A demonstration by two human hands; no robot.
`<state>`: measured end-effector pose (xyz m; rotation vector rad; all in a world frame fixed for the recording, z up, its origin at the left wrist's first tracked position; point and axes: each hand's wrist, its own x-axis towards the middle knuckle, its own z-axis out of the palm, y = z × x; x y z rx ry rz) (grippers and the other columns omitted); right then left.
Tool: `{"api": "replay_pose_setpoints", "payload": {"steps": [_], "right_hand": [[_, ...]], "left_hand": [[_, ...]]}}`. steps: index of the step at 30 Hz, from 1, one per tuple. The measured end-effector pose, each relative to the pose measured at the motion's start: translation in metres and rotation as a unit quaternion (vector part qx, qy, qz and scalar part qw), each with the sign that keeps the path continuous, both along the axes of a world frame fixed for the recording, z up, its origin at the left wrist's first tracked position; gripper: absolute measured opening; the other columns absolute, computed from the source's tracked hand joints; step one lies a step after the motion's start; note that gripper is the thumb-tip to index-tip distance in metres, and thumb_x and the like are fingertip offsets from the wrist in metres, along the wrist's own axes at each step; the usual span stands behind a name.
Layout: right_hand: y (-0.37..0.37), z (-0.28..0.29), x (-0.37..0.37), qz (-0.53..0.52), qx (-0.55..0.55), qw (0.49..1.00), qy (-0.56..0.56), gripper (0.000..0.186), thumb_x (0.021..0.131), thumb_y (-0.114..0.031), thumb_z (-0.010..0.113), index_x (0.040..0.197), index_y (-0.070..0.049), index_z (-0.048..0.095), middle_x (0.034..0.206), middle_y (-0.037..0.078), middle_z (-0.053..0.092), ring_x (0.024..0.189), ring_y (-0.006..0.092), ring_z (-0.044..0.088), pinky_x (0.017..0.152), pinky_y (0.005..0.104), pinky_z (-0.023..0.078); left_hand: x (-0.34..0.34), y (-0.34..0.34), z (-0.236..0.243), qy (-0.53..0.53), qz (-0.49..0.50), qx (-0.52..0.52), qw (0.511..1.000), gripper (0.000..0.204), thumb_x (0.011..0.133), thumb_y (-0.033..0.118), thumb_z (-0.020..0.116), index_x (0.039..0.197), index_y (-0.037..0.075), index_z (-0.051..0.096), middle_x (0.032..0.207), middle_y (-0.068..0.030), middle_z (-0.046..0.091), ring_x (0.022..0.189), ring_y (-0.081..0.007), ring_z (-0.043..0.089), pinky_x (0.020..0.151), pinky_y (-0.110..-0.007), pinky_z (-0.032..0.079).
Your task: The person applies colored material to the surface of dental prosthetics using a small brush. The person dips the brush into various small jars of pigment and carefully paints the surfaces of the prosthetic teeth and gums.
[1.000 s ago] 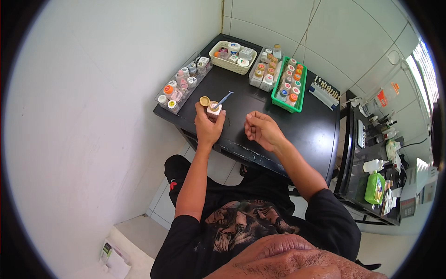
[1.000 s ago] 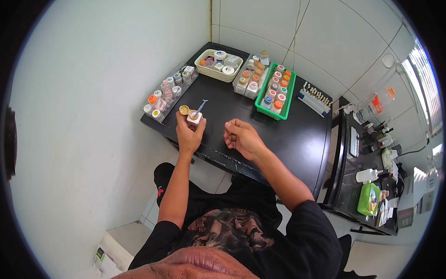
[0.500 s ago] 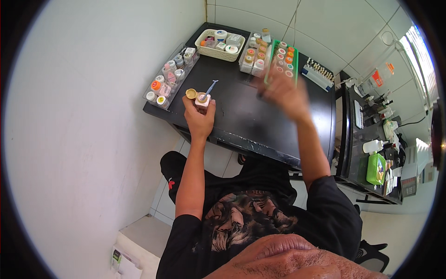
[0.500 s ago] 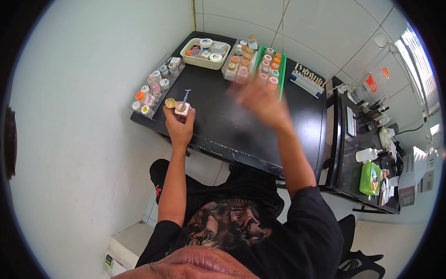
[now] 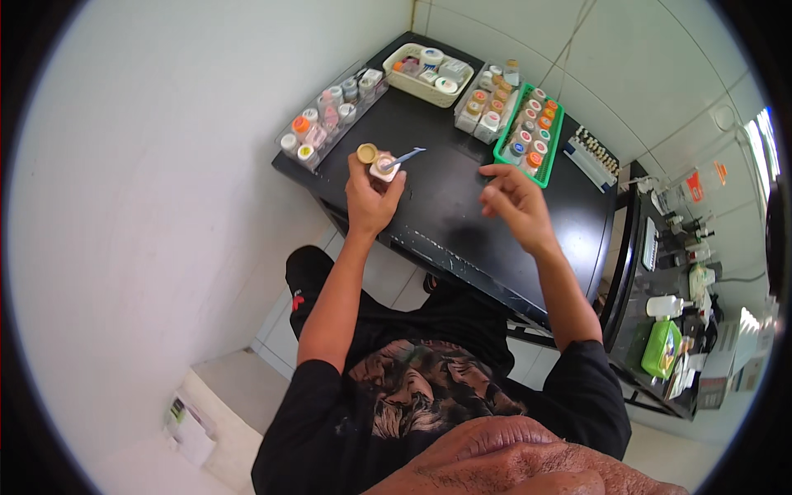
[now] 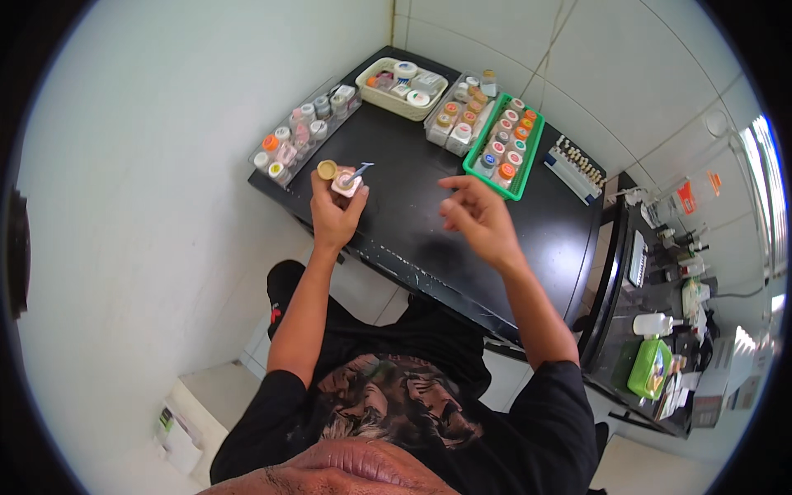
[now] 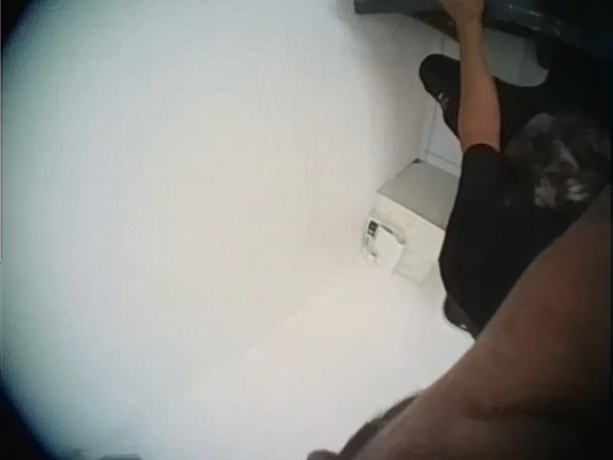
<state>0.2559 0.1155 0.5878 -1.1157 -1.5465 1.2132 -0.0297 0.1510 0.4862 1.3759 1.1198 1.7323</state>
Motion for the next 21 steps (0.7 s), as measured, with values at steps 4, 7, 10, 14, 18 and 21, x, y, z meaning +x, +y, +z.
{"api": "replay_pose_setpoints", "payload": {"steps": [4, 7, 10, 14, 18, 21], "right_hand": [[-0.005, -0.001, -0.031, 0.062, 0.019, 0.997, -0.047, 0.052, 0.105, -0.012, 0.084, 0.152, -0.002, 0.064, 0.089, 0.0, 0.071, 0.076, 0.0052, 0.065, 0.069, 0.0238, 0.054], [0.002, 0.002, -0.039, 0.087, 0.087, 0.988, -0.092, 0.061, 0.098, -0.015, 0.093, 0.152, -0.006, 0.067, 0.082, -0.003, 0.068, 0.069, 0.0031, 0.06, 0.064, 0.0236, 0.048], [0.011, 0.003, -0.042, 0.11, 0.152, 0.975, -0.12, 0.045, 0.099, -0.015, 0.091, 0.14, -0.006, 0.075, 0.087, 0.003, 0.071, 0.071, 0.0104, 0.067, 0.064, 0.028, 0.053], [0.015, -0.001, -0.045, 0.132, 0.269, 0.944, -0.139, 0.023, 0.101, -0.009, 0.086, 0.123, -0.003, 0.082, 0.1, 0.013, 0.075, 0.08, 0.0262, 0.075, 0.069, 0.0374, 0.059], [0.017, -0.008, -0.045, 0.161, 0.259, 0.946, -0.114, 0.017, 0.102, -0.007, 0.083, 0.118, -0.002, 0.082, 0.101, 0.014, 0.076, 0.083, 0.0303, 0.076, 0.074, 0.0382, 0.061], [0.02, -0.011, -0.042, 0.118, 0.278, 0.944, -0.133, 0.014, 0.103, -0.005, 0.081, 0.116, -0.002, 0.081, 0.098, 0.013, 0.076, 0.083, 0.0303, 0.076, 0.075, 0.0366, 0.061]], "left_hand": [[0.013, -0.02, 0.003, 0.014, -0.023, -0.024, 0.999, 0.047, 0.096, 0.007, 0.088, 0.132, 0.002, 0.057, 0.116, -0.0088, 0.077, 0.098, -0.0125, 0.077, 0.082, -0.03, 0.062], [0.02, -0.032, 0.005, 0.094, -0.024, -0.031, 0.995, 0.051, 0.093, 0.008, 0.092, 0.132, 0.003, 0.058, 0.12, -0.0114, 0.076, 0.105, -0.0182, 0.079, 0.089, -0.034, 0.063], [0.023, -0.038, 0.003, 0.176, -0.02, -0.042, 0.983, 0.063, 0.086, 0.014, 0.099, 0.134, 0.007, 0.06, 0.12, -0.0093, 0.075, 0.108, -0.0251, 0.08, 0.088, -0.037, 0.063], [0.026, -0.035, -0.003, 0.226, 0.016, 0.01, 0.974, 0.065, 0.082, 0.011, 0.102, 0.131, 0.01, 0.058, 0.131, -0.0083, 0.077, 0.103, -0.0158, 0.078, 0.085, -0.031, 0.063], [0.03, -0.034, -0.007, 0.233, 0.003, -0.013, 0.972, 0.068, 0.08, 0.015, 0.104, 0.13, 0.01, 0.057, 0.132, -0.0107, 0.078, 0.112, -0.0225, 0.081, 0.094, -0.037, 0.066], [0.03, -0.037, -0.004, 0.222, 0.0, -0.031, 0.975, 0.07, 0.08, 0.017, 0.104, 0.135, 0.008, 0.062, 0.132, -0.0105, 0.078, 0.113, -0.0236, 0.081, 0.095, -0.038, 0.066]]}}
